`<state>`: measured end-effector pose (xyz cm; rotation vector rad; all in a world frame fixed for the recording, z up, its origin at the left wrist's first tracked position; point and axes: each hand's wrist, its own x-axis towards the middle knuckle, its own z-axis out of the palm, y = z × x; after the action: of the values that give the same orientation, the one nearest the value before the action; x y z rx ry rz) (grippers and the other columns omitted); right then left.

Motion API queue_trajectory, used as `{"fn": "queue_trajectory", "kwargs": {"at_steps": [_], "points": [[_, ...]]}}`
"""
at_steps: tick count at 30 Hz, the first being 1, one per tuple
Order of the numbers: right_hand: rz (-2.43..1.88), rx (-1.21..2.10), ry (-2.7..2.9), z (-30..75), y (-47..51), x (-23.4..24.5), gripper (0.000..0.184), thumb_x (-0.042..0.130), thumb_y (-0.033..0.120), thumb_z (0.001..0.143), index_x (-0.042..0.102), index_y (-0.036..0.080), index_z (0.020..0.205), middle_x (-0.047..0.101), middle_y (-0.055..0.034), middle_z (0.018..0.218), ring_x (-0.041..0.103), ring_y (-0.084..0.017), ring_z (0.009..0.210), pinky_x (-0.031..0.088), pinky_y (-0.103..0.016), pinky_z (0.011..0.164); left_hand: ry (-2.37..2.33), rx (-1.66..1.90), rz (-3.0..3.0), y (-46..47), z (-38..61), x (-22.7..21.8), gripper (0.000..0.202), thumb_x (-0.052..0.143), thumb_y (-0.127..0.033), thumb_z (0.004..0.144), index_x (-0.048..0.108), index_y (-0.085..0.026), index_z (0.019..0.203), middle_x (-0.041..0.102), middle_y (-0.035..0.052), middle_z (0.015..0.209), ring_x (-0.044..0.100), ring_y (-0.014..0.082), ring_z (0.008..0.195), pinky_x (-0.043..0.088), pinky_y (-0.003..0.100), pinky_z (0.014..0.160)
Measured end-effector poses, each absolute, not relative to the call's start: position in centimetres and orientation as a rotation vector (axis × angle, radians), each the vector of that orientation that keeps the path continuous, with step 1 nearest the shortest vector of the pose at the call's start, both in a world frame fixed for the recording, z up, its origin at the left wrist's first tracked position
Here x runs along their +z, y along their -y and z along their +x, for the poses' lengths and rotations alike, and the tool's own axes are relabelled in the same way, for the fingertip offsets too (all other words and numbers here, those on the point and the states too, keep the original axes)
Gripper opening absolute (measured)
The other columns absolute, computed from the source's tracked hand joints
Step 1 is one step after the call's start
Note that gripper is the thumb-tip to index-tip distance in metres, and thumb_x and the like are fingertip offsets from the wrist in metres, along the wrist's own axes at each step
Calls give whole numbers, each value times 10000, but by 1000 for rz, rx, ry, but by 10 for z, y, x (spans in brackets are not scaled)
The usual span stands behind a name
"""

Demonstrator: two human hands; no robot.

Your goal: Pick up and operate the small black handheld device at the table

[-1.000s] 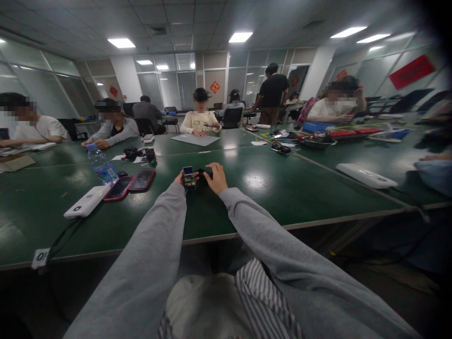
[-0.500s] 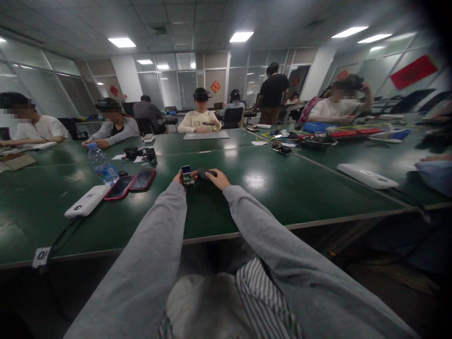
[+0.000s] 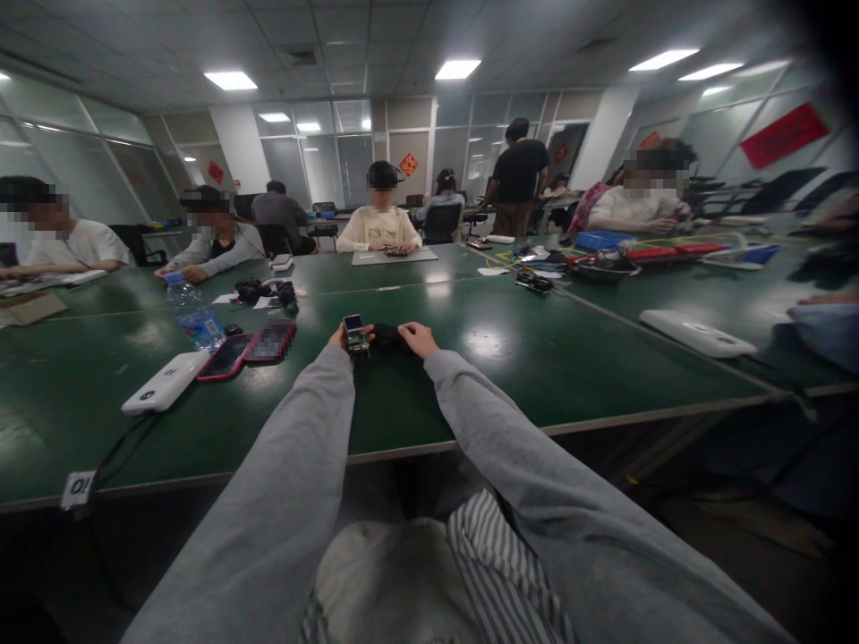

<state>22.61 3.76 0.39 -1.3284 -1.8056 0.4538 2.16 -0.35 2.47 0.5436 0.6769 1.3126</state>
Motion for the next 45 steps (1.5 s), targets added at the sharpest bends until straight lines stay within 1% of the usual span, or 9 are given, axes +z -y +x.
{"fn": "queue_trajectory", "kwargs": {"at_steps": [5, 9, 14, 21, 28, 31, 34, 40, 45], "points": [[-1221, 387, 1801, 223, -31, 10, 328, 521, 468, 780, 592, 220, 982, 593, -43, 921, 505, -178, 948, 386, -365, 900, -689, 1348, 483, 6, 24, 27, 449, 260, -424, 895, 422, -172, 1230, 568, 138, 1201, 647, 217, 863, 521, 318, 635], [-1070, 352, 2019, 221, -24, 11, 334, 655, 328, 682, 593, 225, 994, 581, -35, 985, 511, -173, 960, 397, -342, 895, -708, 1348, 490, 3, 24, 26, 436, 257, -428, 894, 448, -180, 1197, 598, 129, 1157, 655, 208, 822, 519, 294, 581], [-1200, 559, 1878, 222, -26, 13, 237, 559, 322, 764, 618, 213, 966, 625, -10, 845, 579, -138, 802, 454, -290, 792, -686, 1365, 480, 3, 22, 25, 436, 276, -436, 885, 453, -179, 1189, 616, 123, 1127, 654, 210, 828, 514, 281, 550], [-1326, 467, 1812, 227, -38, 8, 250, 513, 359, 793, 633, 185, 926, 645, -51, 936, 585, -165, 895, 436, -289, 837, -700, 1371, 523, 5, 22, 25, 434, 271, -427, 888, 456, -163, 1178, 599, 141, 1149, 653, 202, 803, 501, 281, 551], [-1530, 297, 1736, 230, -34, 12, 391, 417, 473, 827, 572, 181, 1035, 597, -94, 1002, 524, -212, 970, 401, -372, 882, -687, 1369, 542, 5, 21, 25, 417, 271, -417, 888, 464, -172, 1165, 599, 136, 1150, 651, 211, 816, 501, 291, 556], [-1520, 117, 1842, 228, -27, 11, 597, 507, 566, 744, 498, 137, 1158, 538, -142, 1087, 465, -267, 1032, 390, -404, 886, -701, 1358, 527, 4, 20, 26, 417, 253, -420, 890, 471, -174, 1148, 620, 131, 1107, 653, 205, 787, 499, 287, 546], [-1472, -15, 2031, 236, -27, 6, 630, 602, 489, 700, 469, 126, 1198, 504, -153, 1120, 426, -284, 1065, 377, -402, 901, -694, 1340, 514, 2, 18, 24, 441, 220, -430, 893, 477, -162, 1131, 632, 134, 1071, 651, 202, 775, 498, 289, 550], [-1554, -34, 2105, 327, -49, -1, 558, 527, 425, 792, 398, 185, 1279, 499, -133, 1148, 455, -260, 1054, 384, -383, 875, -659, 1343, 531, -3, 12, 17, 444, 230, -437, 887, 485, -151, 1112, 610, 150, 1111, 648, 217, 799, 502, 310, 571], [-2043, -152, 1692, 476, -53, 2, 561, 523, 435, 795, 403, 144, 1259, 485, -208, 1146, 451, -309, 1063, 358, -452, 843, -664, 1341, 526, -5, 8, 15, 459, 219, -438, 887, 463, -152, 1150, 599, 155, 1136, 647, 224, 813, 501, 311, 577]]}}
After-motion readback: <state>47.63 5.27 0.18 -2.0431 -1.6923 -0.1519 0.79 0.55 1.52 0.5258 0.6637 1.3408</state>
